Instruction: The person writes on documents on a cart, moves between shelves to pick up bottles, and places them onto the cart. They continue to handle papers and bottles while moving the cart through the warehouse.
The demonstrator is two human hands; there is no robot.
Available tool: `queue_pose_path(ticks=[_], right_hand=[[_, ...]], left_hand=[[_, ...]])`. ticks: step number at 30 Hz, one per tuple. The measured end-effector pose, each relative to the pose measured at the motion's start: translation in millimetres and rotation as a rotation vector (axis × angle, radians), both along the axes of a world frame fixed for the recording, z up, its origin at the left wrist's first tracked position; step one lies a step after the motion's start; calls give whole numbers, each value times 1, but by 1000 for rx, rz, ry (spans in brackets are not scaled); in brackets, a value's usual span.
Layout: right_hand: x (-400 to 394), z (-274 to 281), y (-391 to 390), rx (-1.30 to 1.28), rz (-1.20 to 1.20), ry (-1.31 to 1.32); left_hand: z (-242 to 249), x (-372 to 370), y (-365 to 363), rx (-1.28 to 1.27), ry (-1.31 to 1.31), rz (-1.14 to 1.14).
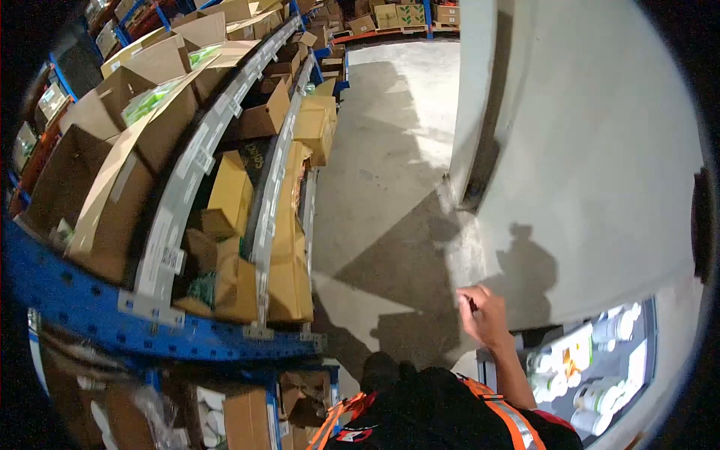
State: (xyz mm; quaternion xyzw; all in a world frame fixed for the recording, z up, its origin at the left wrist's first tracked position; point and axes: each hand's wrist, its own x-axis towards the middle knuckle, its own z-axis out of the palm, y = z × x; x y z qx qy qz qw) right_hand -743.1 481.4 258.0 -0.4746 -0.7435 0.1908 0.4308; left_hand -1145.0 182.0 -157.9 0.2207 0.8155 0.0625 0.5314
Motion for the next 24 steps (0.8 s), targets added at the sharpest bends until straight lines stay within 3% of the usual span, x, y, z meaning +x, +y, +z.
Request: queue_pose_path(ticks=[4,7,9,10,11,12,13,16,19,21,24], right_hand=[[-59,-38,185,-68,4,122],[-93,-158,329,-422,-17,177],[-82,-252,390,-646,-35,-167],[-61,-337,399,-626,-83,-318],[-14,-459,413,-807,259,-990],[7,-479,405,-917,362,-1064],[12,-470,405,-1025,305,-1010],[1,-419,466,-1266,-77,-586],[-11,-401,569,-1361,-228,-450],[-22,-414,643,-1388,-273,-417],[-38,-460,770,-1356,-251,-442]], left_hand=[[-25,-34,163,57,-55,-24],[-48,-67,305,67,-68,-156],[-63,-100,428,69,-76,-285],[-69,-120,498,66,-83,-370],[-69,-136,571,100,-70,-480],[-59,-148,640,248,88,-626],[-34,-159,714,407,257,-770],[51,-162,917,591,104,-484],[154,-142,1094,712,-3,-566],[144,-134,1206,725,1,-620],[97,-139,1319,611,-22,-664]])
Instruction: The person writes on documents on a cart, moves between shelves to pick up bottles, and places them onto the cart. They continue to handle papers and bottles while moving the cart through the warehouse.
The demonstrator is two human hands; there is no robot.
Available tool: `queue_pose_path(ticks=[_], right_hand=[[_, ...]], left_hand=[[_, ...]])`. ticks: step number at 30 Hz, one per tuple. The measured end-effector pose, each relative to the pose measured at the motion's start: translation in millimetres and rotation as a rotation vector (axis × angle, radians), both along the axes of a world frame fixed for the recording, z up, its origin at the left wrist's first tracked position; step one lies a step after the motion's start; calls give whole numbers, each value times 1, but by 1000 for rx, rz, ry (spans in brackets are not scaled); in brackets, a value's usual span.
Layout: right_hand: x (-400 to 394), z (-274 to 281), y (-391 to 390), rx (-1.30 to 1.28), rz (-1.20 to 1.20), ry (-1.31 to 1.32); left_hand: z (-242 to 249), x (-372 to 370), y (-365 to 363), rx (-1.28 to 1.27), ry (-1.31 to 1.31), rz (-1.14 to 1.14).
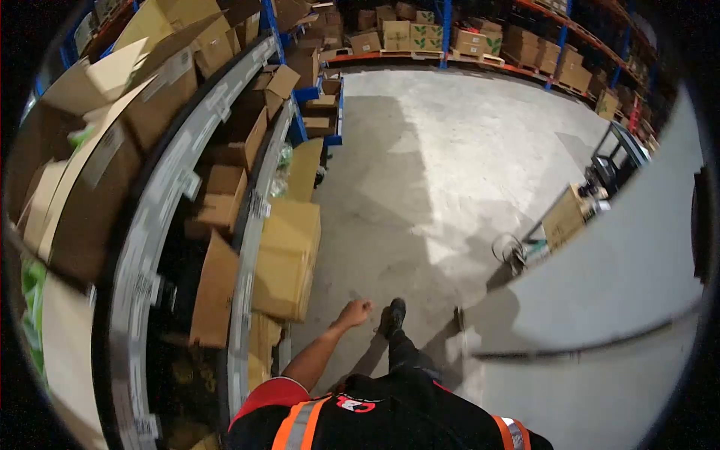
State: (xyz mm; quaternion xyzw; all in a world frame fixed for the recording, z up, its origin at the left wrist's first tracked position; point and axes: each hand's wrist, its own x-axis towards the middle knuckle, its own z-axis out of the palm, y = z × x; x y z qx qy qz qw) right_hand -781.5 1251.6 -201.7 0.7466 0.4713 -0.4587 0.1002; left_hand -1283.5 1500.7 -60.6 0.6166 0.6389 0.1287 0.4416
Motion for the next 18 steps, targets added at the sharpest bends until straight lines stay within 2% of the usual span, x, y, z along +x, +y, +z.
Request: queue_pose_path(ticks=[2,4,6,8,9,10,11,12,14,16,18], right_hand=[[-15,-35,100,96,147,-18],[-27,-87,214,421,467,-87],[-51,-101,365,689,582,-159],[-101,-33,575,671,377,40],[-130,11,684,666,272,137],[-163,67,768,692,-58,385],[-180,105,851,650,-52,501],[-189,109,925,826,59,643],[-232,151,1049,757,-34,615],[-255,154,1141,857,-69,750],[-265,148,1204,770,-1,563]], left_hand=[[-29,-7,80,-28,28,-5],[-58,-43,100,-61,67,-17],[-60,-89,128,-299,166,82],[-83,-135,154,-126,195,259],[-78,-151,173,-158,169,351],[-72,-166,195,-187,144,443],[-78,-180,216,-236,62,482],[-83,-195,237,-284,-16,524],[-96,-207,296,-393,-66,593],[-113,-208,387,-430,-36,604],[-128,-203,497,-382,57,548]])
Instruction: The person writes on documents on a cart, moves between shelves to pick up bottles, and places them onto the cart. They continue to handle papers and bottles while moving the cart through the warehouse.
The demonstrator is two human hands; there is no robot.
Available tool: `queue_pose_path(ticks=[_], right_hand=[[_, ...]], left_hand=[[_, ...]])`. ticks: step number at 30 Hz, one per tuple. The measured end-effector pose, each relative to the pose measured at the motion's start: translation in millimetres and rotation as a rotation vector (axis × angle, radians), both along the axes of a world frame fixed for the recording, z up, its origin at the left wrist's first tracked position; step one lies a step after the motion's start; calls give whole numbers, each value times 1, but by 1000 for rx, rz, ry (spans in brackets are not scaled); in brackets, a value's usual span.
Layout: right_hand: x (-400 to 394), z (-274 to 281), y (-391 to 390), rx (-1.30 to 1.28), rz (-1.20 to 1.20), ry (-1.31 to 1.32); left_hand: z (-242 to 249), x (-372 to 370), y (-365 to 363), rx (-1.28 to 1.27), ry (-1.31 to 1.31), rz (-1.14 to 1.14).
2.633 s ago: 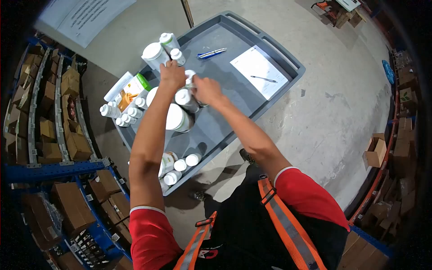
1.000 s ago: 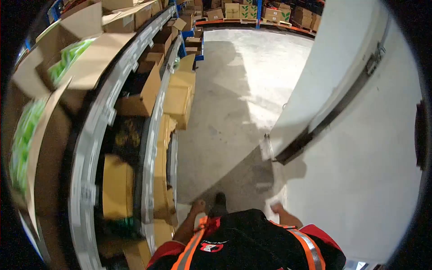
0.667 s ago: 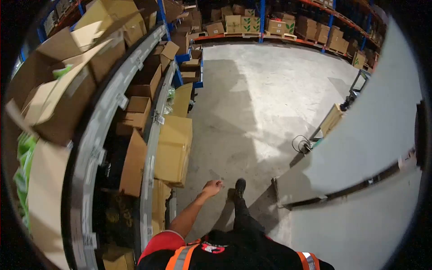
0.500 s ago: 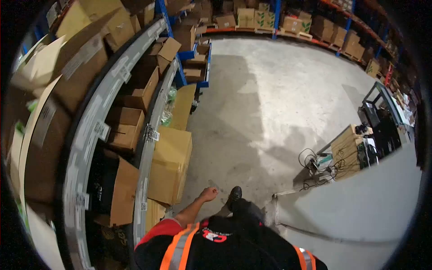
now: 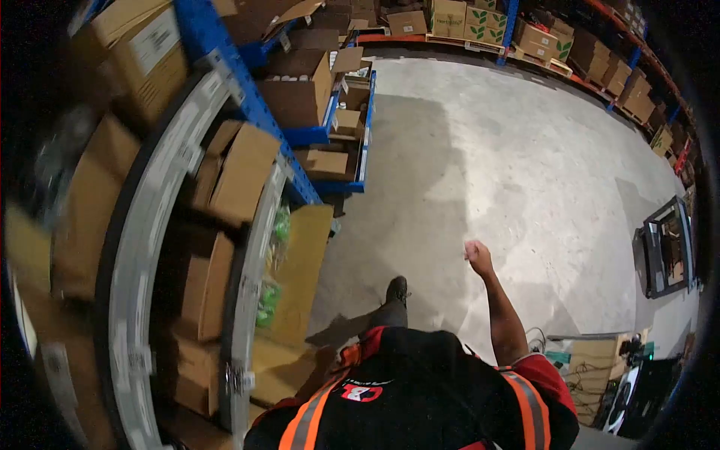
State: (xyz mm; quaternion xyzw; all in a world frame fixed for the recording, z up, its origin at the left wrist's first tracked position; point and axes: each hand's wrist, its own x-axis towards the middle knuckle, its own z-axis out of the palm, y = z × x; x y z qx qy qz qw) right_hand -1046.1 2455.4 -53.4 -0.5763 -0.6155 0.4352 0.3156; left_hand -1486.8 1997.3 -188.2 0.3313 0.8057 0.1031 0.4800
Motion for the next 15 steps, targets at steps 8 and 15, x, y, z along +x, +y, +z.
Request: queue_pose_path(ticks=[8,15], right_hand=[[135,-132,28,-300,411,-766],[100,-199,255,-782,204,-639]], left_hand=[[63,-4,610,460,-54,-234],[86,0,1020,684,-104,-183]])
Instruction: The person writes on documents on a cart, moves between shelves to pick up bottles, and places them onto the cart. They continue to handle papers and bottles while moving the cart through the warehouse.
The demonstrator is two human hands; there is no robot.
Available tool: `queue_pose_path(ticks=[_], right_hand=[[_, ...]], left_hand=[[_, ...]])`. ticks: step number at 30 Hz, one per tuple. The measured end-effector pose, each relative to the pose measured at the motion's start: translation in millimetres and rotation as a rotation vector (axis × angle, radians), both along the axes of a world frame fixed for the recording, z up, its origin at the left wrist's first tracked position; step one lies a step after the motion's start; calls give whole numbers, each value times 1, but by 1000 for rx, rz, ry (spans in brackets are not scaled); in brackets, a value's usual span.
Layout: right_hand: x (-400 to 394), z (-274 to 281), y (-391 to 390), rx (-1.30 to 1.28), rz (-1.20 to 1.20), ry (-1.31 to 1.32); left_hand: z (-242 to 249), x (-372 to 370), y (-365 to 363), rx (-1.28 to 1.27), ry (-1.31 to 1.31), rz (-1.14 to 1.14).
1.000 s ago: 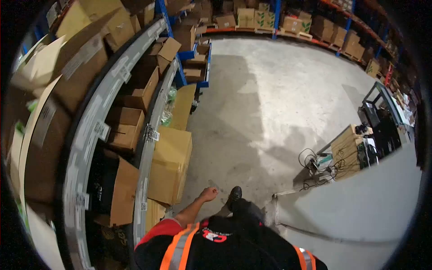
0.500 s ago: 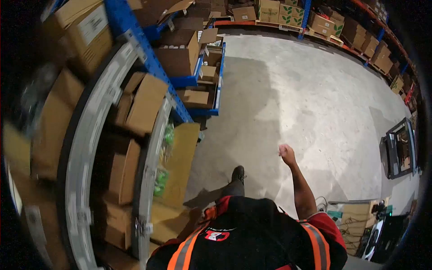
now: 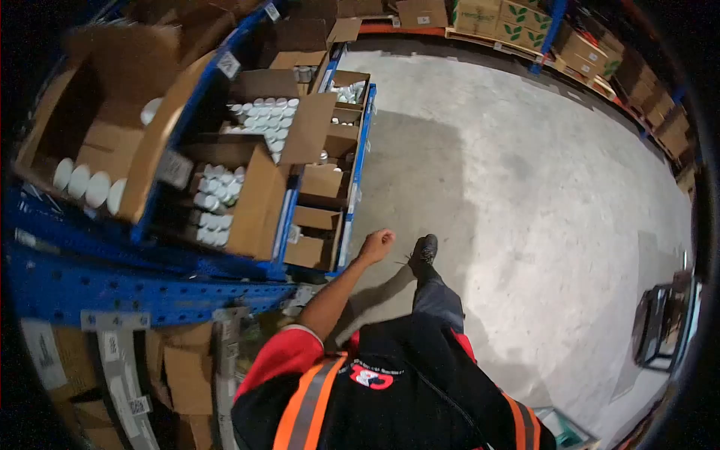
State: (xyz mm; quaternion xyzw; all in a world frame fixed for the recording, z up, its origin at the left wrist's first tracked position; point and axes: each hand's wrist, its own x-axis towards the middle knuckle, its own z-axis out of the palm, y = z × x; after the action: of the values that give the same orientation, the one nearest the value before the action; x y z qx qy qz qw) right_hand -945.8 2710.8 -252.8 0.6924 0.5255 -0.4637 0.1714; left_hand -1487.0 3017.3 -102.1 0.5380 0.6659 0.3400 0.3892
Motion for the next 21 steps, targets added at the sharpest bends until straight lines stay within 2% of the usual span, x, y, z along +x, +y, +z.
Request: queue_pose_path(ticks=[2,4,5,7,8,9,10,11,12,13,14,15,16,17,19,21], right_hand=[[-7,-18,112,45,55,14],[-11,-46,233,152,155,28],[-9,-76,305,263,263,20],[-9,-140,469,653,533,-46],[-46,-94,574,649,584,-89],[-71,-79,663,1040,634,-15],[-111,-23,742,1056,548,78],[-180,88,804,751,-12,287],[-218,119,863,779,-88,433],[-251,147,922,715,-56,444],[-285,166,970,676,-81,525],[-317,172,1006,695,-110,584],[-348,172,1042,715,-141,640],[-379,160,1077,734,-168,693],[-425,114,1119,649,-239,663],[-481,82,1144,555,-221,609]], left_hand=[[-26,4,76,-65,-46,121],[-51,-12,156,-228,-313,171],[-54,-20,192,-312,-451,201],[-19,-38,280,-300,-549,417],[-21,-54,330,-265,-561,470],[-27,-73,379,-232,-570,525],[-32,-94,426,-178,-552,524],[-40,-117,474,-129,-530,522],[-72,-148,527,-77,-399,510],[-108,-177,575,-29,-269,492],[-116,-197,615,47,-224,508],[-125,-221,654,121,-180,519],[-169,-257,695,54,-151,487],[-162,-276,728,-122,-140,554],[-251,-333,782,-61,93,608],[-303,-384,798,-417,437,477]])
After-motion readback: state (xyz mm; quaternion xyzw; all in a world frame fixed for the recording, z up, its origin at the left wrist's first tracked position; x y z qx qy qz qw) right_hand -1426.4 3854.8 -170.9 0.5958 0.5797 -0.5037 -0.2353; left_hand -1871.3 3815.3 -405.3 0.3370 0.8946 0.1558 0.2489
